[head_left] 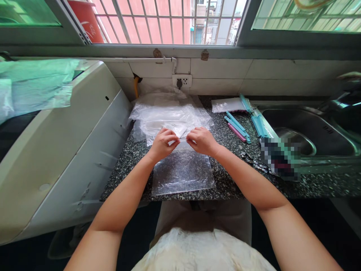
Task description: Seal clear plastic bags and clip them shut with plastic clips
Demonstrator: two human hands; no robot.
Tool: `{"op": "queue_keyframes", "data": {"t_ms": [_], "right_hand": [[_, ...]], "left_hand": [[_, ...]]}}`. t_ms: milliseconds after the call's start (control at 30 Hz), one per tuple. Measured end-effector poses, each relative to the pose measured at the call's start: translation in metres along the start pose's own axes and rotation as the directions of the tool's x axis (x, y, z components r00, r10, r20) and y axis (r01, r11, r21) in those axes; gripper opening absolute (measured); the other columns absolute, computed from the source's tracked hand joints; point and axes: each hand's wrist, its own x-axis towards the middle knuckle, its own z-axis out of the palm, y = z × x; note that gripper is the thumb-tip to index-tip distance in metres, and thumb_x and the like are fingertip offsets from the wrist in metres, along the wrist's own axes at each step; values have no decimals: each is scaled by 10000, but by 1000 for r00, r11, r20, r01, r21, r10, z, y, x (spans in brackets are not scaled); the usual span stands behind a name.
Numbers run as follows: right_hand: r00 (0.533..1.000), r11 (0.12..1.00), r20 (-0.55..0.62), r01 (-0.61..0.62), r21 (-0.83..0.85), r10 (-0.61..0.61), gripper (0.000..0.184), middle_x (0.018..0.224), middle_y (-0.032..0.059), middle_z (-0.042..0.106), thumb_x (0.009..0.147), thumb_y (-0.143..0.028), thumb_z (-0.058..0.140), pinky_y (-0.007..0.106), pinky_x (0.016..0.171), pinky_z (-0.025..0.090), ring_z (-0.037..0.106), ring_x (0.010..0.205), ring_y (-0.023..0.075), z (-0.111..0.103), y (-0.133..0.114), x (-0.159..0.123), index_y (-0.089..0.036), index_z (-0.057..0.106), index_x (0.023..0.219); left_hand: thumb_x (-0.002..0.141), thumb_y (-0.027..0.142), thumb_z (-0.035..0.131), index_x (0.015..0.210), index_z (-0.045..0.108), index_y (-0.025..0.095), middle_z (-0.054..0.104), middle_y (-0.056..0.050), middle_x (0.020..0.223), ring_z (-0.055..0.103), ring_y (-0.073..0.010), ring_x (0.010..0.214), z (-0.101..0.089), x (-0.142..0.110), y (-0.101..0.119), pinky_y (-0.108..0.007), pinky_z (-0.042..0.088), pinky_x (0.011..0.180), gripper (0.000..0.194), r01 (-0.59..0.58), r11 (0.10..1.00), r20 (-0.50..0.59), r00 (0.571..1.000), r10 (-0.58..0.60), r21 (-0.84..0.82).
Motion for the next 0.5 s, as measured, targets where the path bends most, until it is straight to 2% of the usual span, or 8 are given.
{"op": "queue_keyframes", "data": {"t_ms": [300, 500], "right_hand": [[1000, 999, -7, -15, -34, 15, 195, 774, 65, 661, 852, -236, 466, 304, 682, 261, 482, 735, 176, -4, 6, -1, -167, 636, 786], [1000, 999, -16, 3, -33, -4, 208, 757, 66, 653, 854, -226, 453, 301, 673, 249, 474, 729, 174, -1, 5, -1, -160, 634, 777]], "left_hand": [[799, 255, 599, 696, 673, 200, 636, -30, 722, 527, -174, 762, -3, 0, -2, -314, 446, 728, 138, 8, 1000, -36, 999, -8, -4], [798, 260, 594, 700, 674, 204, 636, -27, 720, 527, -177, 779, -3, 0, -2, -316, 446, 745, 138, 33, 999, -15, 999, -33, 1]]}}
